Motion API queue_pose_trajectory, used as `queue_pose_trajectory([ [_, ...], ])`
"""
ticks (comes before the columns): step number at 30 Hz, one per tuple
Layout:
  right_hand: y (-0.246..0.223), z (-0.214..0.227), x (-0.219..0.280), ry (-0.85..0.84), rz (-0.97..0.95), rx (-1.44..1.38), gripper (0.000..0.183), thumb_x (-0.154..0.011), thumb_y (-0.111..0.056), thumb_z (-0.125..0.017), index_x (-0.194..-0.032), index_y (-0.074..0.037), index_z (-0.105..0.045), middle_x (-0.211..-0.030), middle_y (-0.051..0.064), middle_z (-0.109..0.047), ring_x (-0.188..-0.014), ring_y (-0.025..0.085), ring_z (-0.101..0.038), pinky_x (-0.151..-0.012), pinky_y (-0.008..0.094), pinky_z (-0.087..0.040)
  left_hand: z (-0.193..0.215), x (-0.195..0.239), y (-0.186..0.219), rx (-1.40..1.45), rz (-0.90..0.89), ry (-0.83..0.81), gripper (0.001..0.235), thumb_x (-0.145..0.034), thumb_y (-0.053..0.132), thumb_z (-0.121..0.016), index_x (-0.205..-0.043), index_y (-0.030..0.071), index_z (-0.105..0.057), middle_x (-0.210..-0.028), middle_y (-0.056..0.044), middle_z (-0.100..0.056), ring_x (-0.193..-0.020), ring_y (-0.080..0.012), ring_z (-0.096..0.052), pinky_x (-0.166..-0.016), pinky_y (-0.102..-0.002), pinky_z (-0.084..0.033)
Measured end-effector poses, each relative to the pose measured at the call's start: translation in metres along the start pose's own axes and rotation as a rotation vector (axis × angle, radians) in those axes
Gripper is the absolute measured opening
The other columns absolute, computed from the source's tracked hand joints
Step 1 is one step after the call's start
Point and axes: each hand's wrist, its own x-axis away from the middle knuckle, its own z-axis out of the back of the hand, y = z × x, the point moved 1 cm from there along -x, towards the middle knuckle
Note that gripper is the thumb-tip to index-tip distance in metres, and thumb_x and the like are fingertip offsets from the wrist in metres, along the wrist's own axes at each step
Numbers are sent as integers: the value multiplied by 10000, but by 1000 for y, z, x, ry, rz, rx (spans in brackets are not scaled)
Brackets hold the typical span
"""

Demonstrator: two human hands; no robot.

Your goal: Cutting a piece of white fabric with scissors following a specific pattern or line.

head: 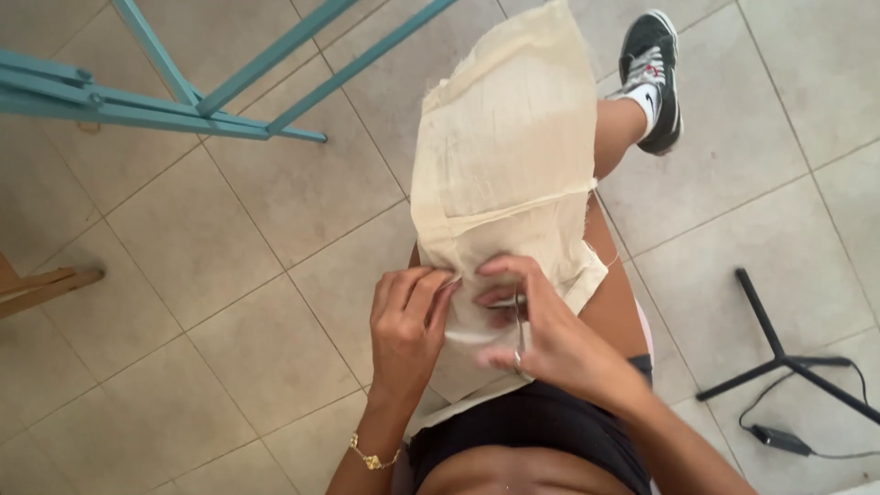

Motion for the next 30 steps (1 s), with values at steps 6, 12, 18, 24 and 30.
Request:
queue_pose_trajectory([
  [6,-26,8,37,86,258,699,1019,-573,-587,-1037,-1393,-131,-638,-1418,-11,-755,-1041,96,-809,-728,300,-652,1,2,4,175,45,-4,66,-1001,31,-787,-1066,20,-777,-998,-77,-778,-909,-237,-698,-826,-339,-597],
  [12,18,-29,21,-438,-320,-615,172,-984,-5,-687,-1128,-11,-594,-782,209,-794,-541,277,-769,-472,269,-532,-1,4,9,338,240,-91,74,-958,107,-816,-1025,86,-792,-938,-61,-802,-851,-160,-743,-743,-274,-623],
  [18,35,-36,18,-320,-162,-624,276,-1054,-277,-709,-960,-47,-589,-721,112,-763,-491,170,-703,-465,228,-463,6,1,22,384,317,-82,45,-988,108,-779,-976,66,-787,-925,-55,-794,-860,-162,-759,-777,-276,-616],
  [24,37,-36,18,-282,-168,-564,259,-1005,-249,-761,-918,-43,-630,-653,107,-741,-482,153,-674,-509,238,-458,5,2,23,392,294,-53,25,-983,87,-783,-967,69,-788,-921,-49,-806,-863,-168,-751,-783,-281,-615],
  [30,36,-30,19,-290,-223,-552,215,-984,-212,-772,-952,-43,-642,-701,106,-769,-485,152,-682,-520,241,-451,4,5,24,348,267,-31,27,-969,89,-804,-956,73,-787,-904,-42,-805,-836,-162,-741,-767,-277,-610],
])
